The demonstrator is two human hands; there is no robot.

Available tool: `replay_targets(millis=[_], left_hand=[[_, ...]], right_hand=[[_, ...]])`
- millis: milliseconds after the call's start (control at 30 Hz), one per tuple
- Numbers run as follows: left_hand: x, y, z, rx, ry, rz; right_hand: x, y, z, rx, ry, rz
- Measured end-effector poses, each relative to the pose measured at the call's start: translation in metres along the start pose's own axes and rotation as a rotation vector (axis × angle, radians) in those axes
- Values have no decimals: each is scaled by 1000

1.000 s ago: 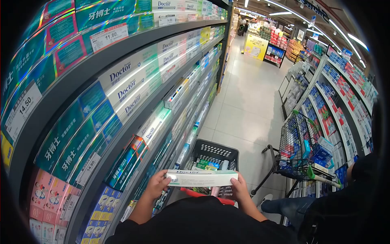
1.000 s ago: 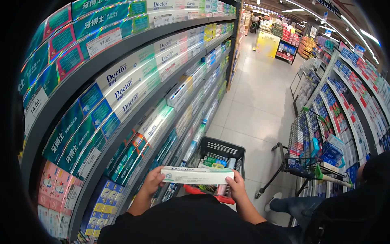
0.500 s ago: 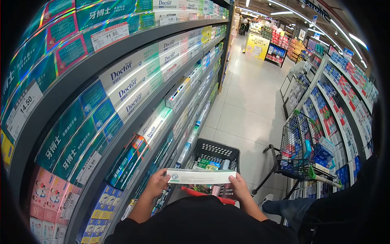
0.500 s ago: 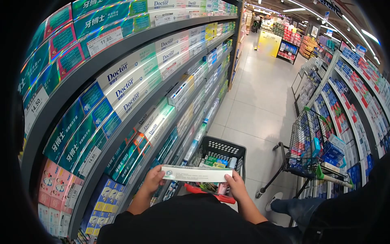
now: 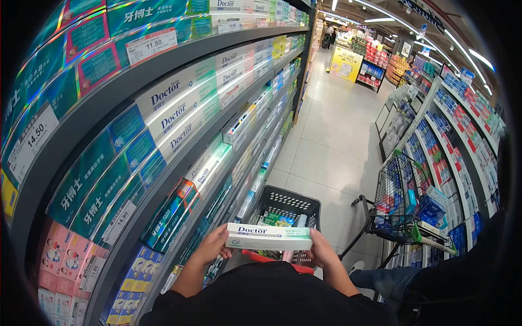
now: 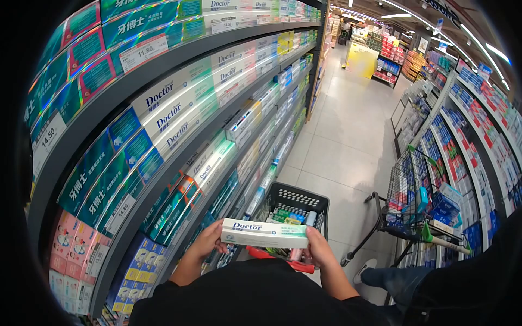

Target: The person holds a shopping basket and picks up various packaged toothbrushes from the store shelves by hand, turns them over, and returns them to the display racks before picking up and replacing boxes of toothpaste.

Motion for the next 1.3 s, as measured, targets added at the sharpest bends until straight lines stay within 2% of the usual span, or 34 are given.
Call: replay_targets(millis=[67,167,233,267,367,400,467,533,600,667,967,1167,1300], left_hand=[[-4,0,0,3,-21,-44],[-25,2,-2,-6,-96,-193],[-50,12,-4,-60,-118,-310],[-57,16,-3,-97,-188,-288],[-96,30,-10,-252,-758,-641],[-105,36,-11,-324,-677,-685],[-113,53,-14,-414,-767,-954],[-120,73,-21,-528,-889,-1187],[-127,87,-28,-566,-905,-1297],[-127,95,-32,-601,-940,-1379],[-125,103,-36,-625,-958,-1421],[-124,102,-37,-626,-968,-1404],[-123,86,-29,-603,-915,-1269]], right_hand=[[17,7,-6,-31,192,40],[29,8,-13,111,247,154],[47,14,-25,146,264,326],[55,17,-31,163,272,412],[79,29,-43,175,770,752],[86,39,-48,112,879,900],[94,64,-63,-23,1093,1198],[90,77,-61,-87,1035,1403],[87,89,-61,-135,1012,1552],[86,93,-61,-148,977,1593],[81,100,-55,-199,1014,1608],[80,99,-55,-208,997,1586],[78,90,-50,-169,974,1474]])
Point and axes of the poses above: each hand's wrist, its own y-axis away from the middle knuckle, its own z-axis out of the back of the hand, x = y × z, the point moved 9 cm from there along -y, towards the middle knuckle, and after that the axes turned 5 degrees about -y, right-handed, at the moved point
